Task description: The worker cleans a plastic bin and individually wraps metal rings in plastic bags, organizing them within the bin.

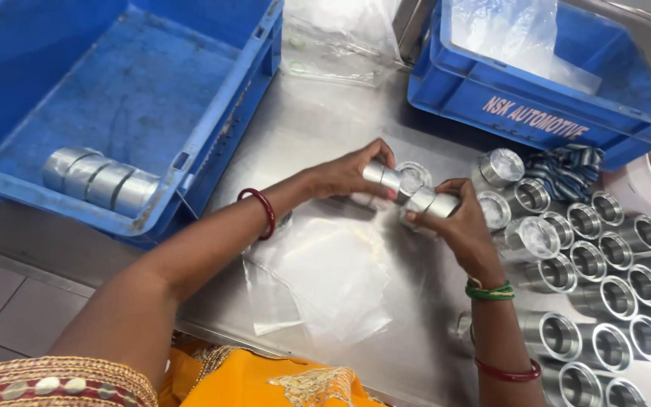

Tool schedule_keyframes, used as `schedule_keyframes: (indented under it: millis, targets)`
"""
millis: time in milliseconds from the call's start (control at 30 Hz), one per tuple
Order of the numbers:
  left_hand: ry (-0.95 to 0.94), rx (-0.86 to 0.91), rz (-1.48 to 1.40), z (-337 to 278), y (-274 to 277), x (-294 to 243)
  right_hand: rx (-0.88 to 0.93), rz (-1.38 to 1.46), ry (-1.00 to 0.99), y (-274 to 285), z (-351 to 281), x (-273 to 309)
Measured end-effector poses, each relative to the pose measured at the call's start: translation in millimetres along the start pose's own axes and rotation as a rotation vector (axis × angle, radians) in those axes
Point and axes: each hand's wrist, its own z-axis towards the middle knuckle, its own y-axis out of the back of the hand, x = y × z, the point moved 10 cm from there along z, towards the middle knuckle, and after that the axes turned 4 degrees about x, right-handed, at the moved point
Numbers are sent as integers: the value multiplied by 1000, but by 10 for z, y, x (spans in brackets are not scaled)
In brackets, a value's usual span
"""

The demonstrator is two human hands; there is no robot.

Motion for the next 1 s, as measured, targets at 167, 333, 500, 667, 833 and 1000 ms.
schedule_keyframes:
  millis: [167, 333, 500, 667, 833, 1000]
  targets:
    - [-167, 175, 385, -47, -147, -420, 147, -137, 145, -322, -88, 250]
    - [-126, 234, 768, -22, -499, -605, 230, -521, 299, -481, -223, 476]
    - [-139, 220, 908, 79, -768, -570, 160, -603, 514, -566, -484, 658]
    - [-535, -282, 1251, -558, -169, -1471, 70, -489, 650, -894, -523, 1567]
    - [-517, -472, 1363, -1344, 1089, -1839, -12, -572, 993, -1715, -554, 2825]
    - [10, -345, 1509, -2423, 2145, -1748, 205, -343, 1093, -2959, 9, 3239]
